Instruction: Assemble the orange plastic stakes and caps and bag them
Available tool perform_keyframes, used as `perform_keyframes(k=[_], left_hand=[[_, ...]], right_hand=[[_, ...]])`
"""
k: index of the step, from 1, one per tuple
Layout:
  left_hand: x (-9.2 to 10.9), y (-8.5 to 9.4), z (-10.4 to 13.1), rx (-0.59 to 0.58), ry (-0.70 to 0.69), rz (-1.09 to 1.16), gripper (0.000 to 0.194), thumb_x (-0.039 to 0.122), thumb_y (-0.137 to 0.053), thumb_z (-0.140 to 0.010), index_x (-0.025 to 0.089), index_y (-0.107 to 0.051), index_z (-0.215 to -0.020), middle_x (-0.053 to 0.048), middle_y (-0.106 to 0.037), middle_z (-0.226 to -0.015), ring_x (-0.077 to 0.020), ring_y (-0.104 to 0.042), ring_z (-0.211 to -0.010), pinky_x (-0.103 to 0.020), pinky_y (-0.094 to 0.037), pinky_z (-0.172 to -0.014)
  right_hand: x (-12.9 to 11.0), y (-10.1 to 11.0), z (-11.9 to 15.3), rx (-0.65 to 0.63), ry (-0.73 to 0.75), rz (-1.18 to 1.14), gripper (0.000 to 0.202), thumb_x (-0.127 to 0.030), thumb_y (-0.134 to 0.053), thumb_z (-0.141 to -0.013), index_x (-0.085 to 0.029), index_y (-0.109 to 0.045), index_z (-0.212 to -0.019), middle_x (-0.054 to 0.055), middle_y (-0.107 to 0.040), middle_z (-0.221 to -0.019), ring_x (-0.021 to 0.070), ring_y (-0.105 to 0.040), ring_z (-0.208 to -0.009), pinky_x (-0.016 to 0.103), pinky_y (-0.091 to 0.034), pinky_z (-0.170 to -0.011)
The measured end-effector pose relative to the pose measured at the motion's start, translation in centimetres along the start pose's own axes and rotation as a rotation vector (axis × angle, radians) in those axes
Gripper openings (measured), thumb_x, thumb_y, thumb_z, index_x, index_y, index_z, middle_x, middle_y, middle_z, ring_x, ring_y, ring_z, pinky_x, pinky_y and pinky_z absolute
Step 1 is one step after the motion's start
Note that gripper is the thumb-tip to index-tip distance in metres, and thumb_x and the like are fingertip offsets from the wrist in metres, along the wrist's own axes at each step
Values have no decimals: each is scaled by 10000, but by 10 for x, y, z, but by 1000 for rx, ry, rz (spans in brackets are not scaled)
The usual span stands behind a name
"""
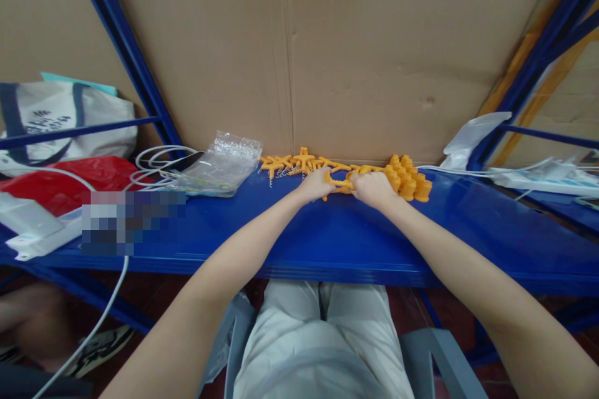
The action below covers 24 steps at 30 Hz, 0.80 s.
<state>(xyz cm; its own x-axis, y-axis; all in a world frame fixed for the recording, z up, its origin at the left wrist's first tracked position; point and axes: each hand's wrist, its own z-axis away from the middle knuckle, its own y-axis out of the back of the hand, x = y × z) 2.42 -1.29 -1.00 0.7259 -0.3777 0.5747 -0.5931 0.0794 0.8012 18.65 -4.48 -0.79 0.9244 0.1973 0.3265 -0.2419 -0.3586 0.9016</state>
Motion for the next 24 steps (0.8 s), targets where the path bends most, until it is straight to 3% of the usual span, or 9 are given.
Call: perform_keyframes(k=[3, 7, 9, 14, 24], left_hand=[[-4, 0, 0, -37, 59, -18, 511, 209, -596, -823, 110, -554, -1322, -91, -730, -889, -249, -711, -756, -356, -574, -684], [-10, -1, 3, 175, -95, -229, 567, 168, -582, -828, 145, -508, -1390, -116, -730, -1058, -274, -703, -1000, -367, -546, -868], [-11, 0, 6, 224, -169, -310, 611, 172, -559, -849, 182, -450, -1451, -109, -727, -1106, -274, -697, -1032, -376, -534, -903], [-10, 2, 10, 210, -384, -337, 666, 118, -529, -832, 255, -422, -1475, -61, -695, -1241, -204, -691, -1015, -310, -518, -921], [-10, 5, 6, 207, -407, -183, 666, 105, -483, -810, 244, -403, -1456, -47, -713, -1084, -183, -677, -820, -331, -540, -839]], right_hand=[[-3, -4, -2, -2, 15, -12, 344, -240, -431, -949, -68, -673, -1122, 257, -741, -985, 342, -712, -972, 360, -473, -736], [-1, -13, -3, 26, 0, -120, 351, -324, -470, -951, -103, -672, -1133, 207, -749, -1026, 320, -710, -979, 340, -473, -740], [1, -16, -3, 9, -9, -221, 323, -346, -493, -945, -126, -692, -1075, 163, -759, -996, 287, -715, -947, 309, -470, -726], [2, -20, -4, -47, -43, -354, 291, -327, -502, -929, -151, -733, -933, 123, -761, -878, 251, -721, -846, 283, -475, -678], [-5, -6, -2, -1, -135, -205, 346, -317, -462, -944, -160, -733, -1092, 152, -761, -1064, 301, -720, -991, 363, -521, -809]])
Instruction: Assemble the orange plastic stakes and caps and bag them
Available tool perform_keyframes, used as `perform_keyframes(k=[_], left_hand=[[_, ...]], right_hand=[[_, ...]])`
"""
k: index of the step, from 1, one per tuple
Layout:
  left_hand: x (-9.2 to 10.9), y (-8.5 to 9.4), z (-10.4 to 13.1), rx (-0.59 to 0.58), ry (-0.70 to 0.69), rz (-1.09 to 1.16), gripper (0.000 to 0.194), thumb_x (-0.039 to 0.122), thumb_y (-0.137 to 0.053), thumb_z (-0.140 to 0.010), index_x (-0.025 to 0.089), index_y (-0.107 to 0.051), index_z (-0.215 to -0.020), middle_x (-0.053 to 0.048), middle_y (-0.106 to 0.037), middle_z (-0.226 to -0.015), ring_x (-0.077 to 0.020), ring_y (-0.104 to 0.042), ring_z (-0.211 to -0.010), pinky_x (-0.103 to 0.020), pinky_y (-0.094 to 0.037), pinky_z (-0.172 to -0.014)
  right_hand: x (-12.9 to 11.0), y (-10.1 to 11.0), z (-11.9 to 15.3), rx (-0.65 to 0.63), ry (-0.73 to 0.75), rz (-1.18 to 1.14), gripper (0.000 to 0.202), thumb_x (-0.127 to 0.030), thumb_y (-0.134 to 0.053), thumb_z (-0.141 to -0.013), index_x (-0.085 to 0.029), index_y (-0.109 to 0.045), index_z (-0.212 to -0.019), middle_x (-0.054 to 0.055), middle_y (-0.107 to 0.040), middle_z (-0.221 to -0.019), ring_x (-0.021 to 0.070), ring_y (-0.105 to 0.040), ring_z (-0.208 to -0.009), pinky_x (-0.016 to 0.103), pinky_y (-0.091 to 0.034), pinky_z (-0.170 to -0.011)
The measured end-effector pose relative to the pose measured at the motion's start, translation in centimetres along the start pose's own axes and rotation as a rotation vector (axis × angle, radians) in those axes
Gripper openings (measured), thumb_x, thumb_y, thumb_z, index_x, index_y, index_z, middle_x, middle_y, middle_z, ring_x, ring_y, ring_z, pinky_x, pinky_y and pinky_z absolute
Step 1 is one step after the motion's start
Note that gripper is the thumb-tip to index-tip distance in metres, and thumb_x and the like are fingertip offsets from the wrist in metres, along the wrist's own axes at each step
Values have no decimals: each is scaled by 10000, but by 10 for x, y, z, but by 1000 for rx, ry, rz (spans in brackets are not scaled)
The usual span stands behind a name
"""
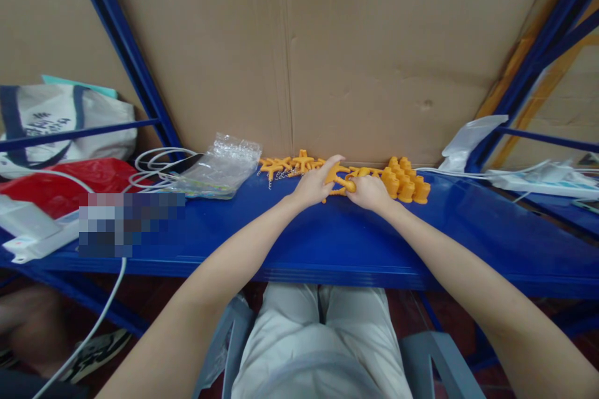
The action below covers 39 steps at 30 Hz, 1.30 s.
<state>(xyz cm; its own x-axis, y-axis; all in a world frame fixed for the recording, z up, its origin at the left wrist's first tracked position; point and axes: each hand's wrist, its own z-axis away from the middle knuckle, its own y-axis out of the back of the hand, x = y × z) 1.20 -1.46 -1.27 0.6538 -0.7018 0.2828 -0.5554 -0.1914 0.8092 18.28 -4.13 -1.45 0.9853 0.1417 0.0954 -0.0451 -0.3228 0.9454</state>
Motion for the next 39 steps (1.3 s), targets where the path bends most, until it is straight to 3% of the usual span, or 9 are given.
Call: perform_keyframes(k=[14, 25, 29, 32, 34, 37, 39], left_hand=[[10, 9, -1, -93, 85, -71, 573, 92, -495, -841, 225, -382, -1387, -67, -715, -1003, -232, -697, -920, -356, -527, -869], [3, 2, -5, -92, 130, -4, 498, 120, -527, -841, 208, -410, -1317, -47, -703, -899, -229, -683, -845, -348, -526, -797], [5, 5, 0, -102, 112, -53, 572, 66, -513, -810, 210, -419, -1356, -47, -711, -902, -227, -688, -838, -328, -526, -779], [9, 9, 4, -87, 67, -156, 622, 49, -512, -801, 214, -422, -1394, -65, -726, -1000, -228, -697, -902, -318, -526, -814], [12, 10, 6, -66, 47, -223, 631, 52, -510, -810, 216, -418, -1413, -80, -724, -1087, -227, -695, -956, -315, -526, -841], [13, 8, 6, -65, 45, -279, 633, 59, -497, -832, 209, -395, -1438, -89, -723, -1124, -224, -690, -1001, -308, -529, -851], [14, 6, 5, -77, 47, -289, 628, 61, -488, -846, 195, -378, -1450, -98, -725, -1117, -227, -690, -1015, -313, -530, -855]], right_hand=[[-2, -2, 1, -9, -7, 28, 338, -311, -462, -942, -147, -721, -1086, 171, -760, -1028, 310, -719, -992, 357, -520, -800], [0, -7, 0, 36, 18, 73, 360, -297, -460, -937, -127, -722, -1116, 211, -748, -1045, 336, -711, -982, 385, -520, -798], [5, -10, -1, -11, 87, -133, 288, -299, -516, -896, -117, -732, -953, 182, -756, -944, 292, -716, -895, 345, -513, -755], [11, -9, -2, -193, 185, -513, 191, -287, -568, -833, -154, -662, -734, 85, -721, -721, 189, -668, -659, 278, -495, -645], [15, -9, -2, -295, 197, -708, 229, -294, -578, -804, -188, -573, -601, 17, -633, -561, 133, -577, -519, 248, -462, -570], [17, -11, -3, -278, 159, -752, 269, -247, -565, -760, -215, -479, -507, -38, -505, -434, 102, -472, -433, 236, -411, -521], [18, -13, -6, -240, 138, -704, 238, -196, -549, -732, -216, -471, -508, -44, -494, -430, 103, -465, -432, 236, -394, -515]])
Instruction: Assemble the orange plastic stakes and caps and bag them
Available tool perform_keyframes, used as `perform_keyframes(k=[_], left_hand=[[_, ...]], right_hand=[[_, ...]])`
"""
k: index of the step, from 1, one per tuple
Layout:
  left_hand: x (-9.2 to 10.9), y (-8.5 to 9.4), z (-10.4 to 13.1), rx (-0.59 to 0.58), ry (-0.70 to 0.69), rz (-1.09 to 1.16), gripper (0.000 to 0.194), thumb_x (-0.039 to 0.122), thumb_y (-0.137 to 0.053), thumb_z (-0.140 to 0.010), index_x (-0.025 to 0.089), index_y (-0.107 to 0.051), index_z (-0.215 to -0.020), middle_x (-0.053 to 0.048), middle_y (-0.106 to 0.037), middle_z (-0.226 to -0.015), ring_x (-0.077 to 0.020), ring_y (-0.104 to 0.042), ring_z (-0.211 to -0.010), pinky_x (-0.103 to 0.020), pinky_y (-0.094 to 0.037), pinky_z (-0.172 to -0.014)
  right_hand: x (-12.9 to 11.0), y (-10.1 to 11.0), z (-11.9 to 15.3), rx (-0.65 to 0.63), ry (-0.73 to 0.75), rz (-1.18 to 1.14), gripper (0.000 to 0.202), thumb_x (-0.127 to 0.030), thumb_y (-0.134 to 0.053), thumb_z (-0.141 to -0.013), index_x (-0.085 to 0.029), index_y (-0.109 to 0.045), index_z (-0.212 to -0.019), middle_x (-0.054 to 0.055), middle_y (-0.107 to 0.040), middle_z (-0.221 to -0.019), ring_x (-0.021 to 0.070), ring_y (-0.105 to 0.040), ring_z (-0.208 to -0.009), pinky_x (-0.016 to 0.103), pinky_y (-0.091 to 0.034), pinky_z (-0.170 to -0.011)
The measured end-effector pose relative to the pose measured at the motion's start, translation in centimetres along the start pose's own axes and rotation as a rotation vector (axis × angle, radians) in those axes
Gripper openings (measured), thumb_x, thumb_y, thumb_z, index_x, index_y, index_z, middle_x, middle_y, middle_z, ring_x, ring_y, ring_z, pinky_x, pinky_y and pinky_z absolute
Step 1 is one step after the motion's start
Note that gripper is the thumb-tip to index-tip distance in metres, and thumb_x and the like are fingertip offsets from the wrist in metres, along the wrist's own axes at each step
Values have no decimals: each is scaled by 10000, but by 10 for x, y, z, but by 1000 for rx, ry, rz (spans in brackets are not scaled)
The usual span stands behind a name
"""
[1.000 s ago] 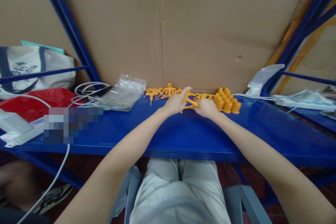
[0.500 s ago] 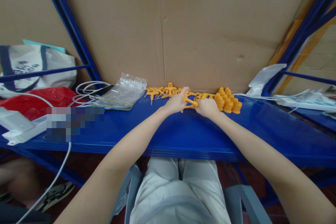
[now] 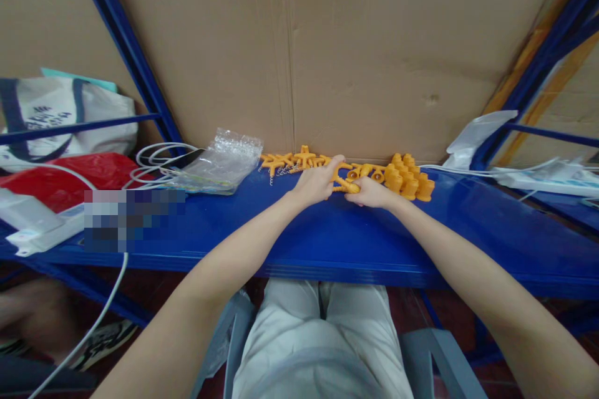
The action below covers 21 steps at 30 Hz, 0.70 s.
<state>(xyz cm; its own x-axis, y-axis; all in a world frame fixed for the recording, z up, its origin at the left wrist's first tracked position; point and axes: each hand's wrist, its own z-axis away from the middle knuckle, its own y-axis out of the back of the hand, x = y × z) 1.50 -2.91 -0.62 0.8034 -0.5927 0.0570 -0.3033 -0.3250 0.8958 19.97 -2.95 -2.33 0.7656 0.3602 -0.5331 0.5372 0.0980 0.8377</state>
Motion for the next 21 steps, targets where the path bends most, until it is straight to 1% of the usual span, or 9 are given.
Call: perform_keyframes(k=[3, 6, 9, 11, 14, 17, 19, 21], left_hand=[[2, -1, -1, -11, 5, 8, 611, 56, -475, -861, 189, -368, -1447, -109, -725, -1117, -231, -696, -1013, -326, -531, -858], [5, -1, -4, 4, 37, 55, 595, 51, -475, -859, 203, -366, -1424, -105, -722, -1113, -231, -701, -994, -334, -529, -862], [5, -5, -8, 4, 104, 153, 583, 44, -486, -836, 197, -366, -1385, -94, -720, -1037, -236, -697, -956, -345, -530, -850], [4, -9, -11, -16, 153, 243, 561, 25, -499, -804, 181, -389, -1332, -84, -705, -980, -228, -688, -910, -330, -533, -812], [1, -15, -14, -109, 247, 419, 522, 7, -525, -766, 160, -414, -1253, -42, -654, -857, -178, -649, -725, -261, -516, -660], [0, -16, -15, -235, 375, 599, 510, 37, -540, -783, 173, -392, -1252, 33, -552, -712, -105, -504, -489, -200, -401, -470], [0, -14, -14, -293, 445, 676, 515, 58, -549, -799, 187, -374, -1266, 67, -489, -659, -74, -404, -414, -183, -317, -410], [0, -12, -14, -338, 492, 709, 520, 67, -559, -810, 192, -364, -1276, 87, -448, -630, -61, -349, -389, -180, -275, -392]], right_hand=[[0, 1, -4, 69, -5, 143, 175, -176, -562, -725, -205, -516, -559, -27, -534, -481, 124, -512, -481, 243, -386, -523], [-3, 5, -4, 162, -3, 384, 117, -228, -588, -780, -186, -622, -677, 21, -639, -602, 172, -610, -605, 255, -409, -569], [-8, 7, -1, 219, -44, 621, 212, -305, -544, -873, -176, -712, -866, 95, -745, -826, 242, -695, -807, 291, -458, -664], [-11, 7, 1, 228, -88, 745, 290, -321, -495, -918, -165, -731, -978, 141, -761, -949, 281, -710, -914, 318, -477, -719], [-14, 6, 4, 210, -110, 860, 349, -299, -449, -946, -142, -721, -1098, 184, -755, -1026, 310, -712, -984, 334, -485, -751], [-17, 5, 5, 195, -83, 910, 362, -258, -433, -945, -127, -702, -1149, 200, -751, -1042, 317, -711, -1002, 338, -482, -760], [-18, 5, 5, 187, -74, 926, 359, -248, -431, -942, -119, -695, -1148, 209, -750, -1031, 320, -711, -996, 338, -476, -749], [-18, 3, 5, 177, -67, 934, 357, -263, -431, -945, -118, -690, -1142, 213, -751, -1007, 320, -713, -977, 335, -466, -731]])
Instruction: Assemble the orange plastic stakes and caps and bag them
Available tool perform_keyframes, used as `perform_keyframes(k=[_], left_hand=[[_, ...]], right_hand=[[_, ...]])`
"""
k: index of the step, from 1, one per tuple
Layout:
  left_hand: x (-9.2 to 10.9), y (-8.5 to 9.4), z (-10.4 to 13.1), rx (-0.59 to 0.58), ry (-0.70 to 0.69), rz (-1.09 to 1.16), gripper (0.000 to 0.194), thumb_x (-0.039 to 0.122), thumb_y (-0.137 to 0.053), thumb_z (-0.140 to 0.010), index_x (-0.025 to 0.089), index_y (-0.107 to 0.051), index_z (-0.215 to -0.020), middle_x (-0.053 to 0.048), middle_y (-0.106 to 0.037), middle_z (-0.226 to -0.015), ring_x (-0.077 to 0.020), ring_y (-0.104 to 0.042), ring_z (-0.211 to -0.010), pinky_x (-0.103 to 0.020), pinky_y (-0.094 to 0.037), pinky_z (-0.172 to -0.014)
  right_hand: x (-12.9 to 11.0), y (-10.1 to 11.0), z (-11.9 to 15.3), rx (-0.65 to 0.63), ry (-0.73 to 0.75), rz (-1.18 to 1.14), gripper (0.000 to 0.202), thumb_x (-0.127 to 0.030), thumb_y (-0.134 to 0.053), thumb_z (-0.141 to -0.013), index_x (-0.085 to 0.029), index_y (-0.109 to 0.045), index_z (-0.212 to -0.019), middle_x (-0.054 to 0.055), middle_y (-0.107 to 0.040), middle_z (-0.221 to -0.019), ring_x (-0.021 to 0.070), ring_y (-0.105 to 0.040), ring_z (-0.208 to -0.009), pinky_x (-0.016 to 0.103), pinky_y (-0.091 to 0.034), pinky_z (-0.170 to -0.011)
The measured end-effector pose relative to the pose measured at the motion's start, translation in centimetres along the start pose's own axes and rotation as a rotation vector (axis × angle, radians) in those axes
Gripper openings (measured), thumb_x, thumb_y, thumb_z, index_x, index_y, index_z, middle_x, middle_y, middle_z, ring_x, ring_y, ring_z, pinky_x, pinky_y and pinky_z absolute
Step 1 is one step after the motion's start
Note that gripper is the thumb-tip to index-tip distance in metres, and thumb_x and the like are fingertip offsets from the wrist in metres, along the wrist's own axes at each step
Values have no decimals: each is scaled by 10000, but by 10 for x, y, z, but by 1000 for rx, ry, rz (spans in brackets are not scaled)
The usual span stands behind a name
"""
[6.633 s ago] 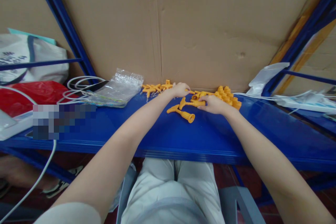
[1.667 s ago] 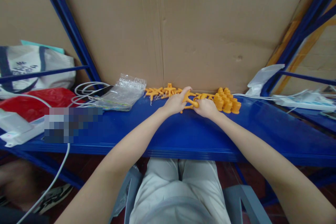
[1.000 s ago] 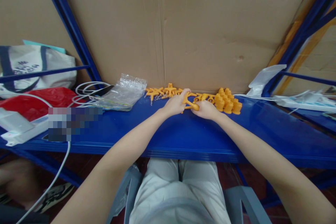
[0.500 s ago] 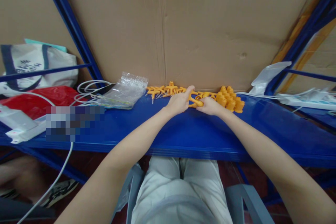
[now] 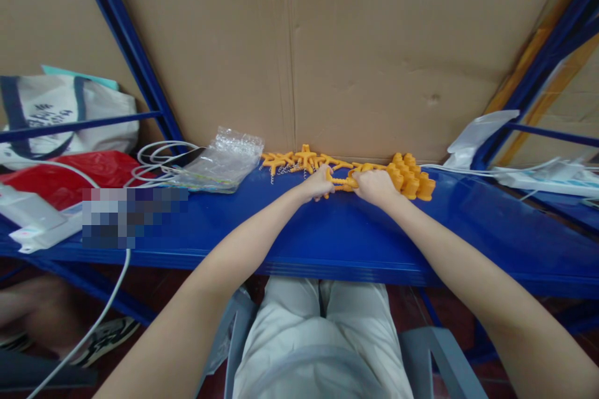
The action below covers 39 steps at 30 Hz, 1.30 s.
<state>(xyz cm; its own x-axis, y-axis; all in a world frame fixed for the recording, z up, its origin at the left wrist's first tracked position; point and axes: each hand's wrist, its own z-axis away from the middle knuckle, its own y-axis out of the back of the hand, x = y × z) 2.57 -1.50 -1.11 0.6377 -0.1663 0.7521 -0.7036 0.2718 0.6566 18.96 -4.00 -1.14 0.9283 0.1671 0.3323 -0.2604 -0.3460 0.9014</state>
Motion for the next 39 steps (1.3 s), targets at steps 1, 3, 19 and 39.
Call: perform_keyframes(k=[1, 3, 19, 39], left_hand=[[0, 1, 0, -10, 19, 2, 519, 69, -562, -814, 192, -363, -1278, 93, -435, -621, -58, -334, -385, -180, -268, -392], [-1, 2, -1, -16, 37, -20, 513, 74, -565, -817, 187, -373, -1279, 96, -430, -614, -57, -320, -386, -183, -272, -399], [-20, 3, -13, 250, -143, -550, 621, 234, -581, -853, 223, -379, -1441, -113, -678, -1248, -276, -651, -1166, -358, -514, -943], [-11, 1, -11, 249, -81, -600, 470, 351, -532, -908, 164, -581, -1337, -139, -698, -1250, -283, -652, -1184, -341, -531, -948]], right_hand=[[0, -1, 0, -1, 8, 1, 360, -282, -431, -949, -119, -686, -1144, 212, -752, -993, 320, -713, -965, 334, -459, -722], [-1, -4, -1, 5, 28, -2, 380, -333, -423, -963, -129, -675, -1162, 205, -753, -985, 320, -712, -946, 332, -443, -706], [-5, -6, 1, 75, 148, -75, 434, -392, -327, -1026, -126, -633, -1181, 182, -729, -1085, 292, -670, -989, 320, -379, -720], [4, -8, -3, 346, 246, 20, 335, -189, -329, -1018, -196, -630, -1166, 121, -694, -1078, 270, -508, -1022, 414, -256, -932]])
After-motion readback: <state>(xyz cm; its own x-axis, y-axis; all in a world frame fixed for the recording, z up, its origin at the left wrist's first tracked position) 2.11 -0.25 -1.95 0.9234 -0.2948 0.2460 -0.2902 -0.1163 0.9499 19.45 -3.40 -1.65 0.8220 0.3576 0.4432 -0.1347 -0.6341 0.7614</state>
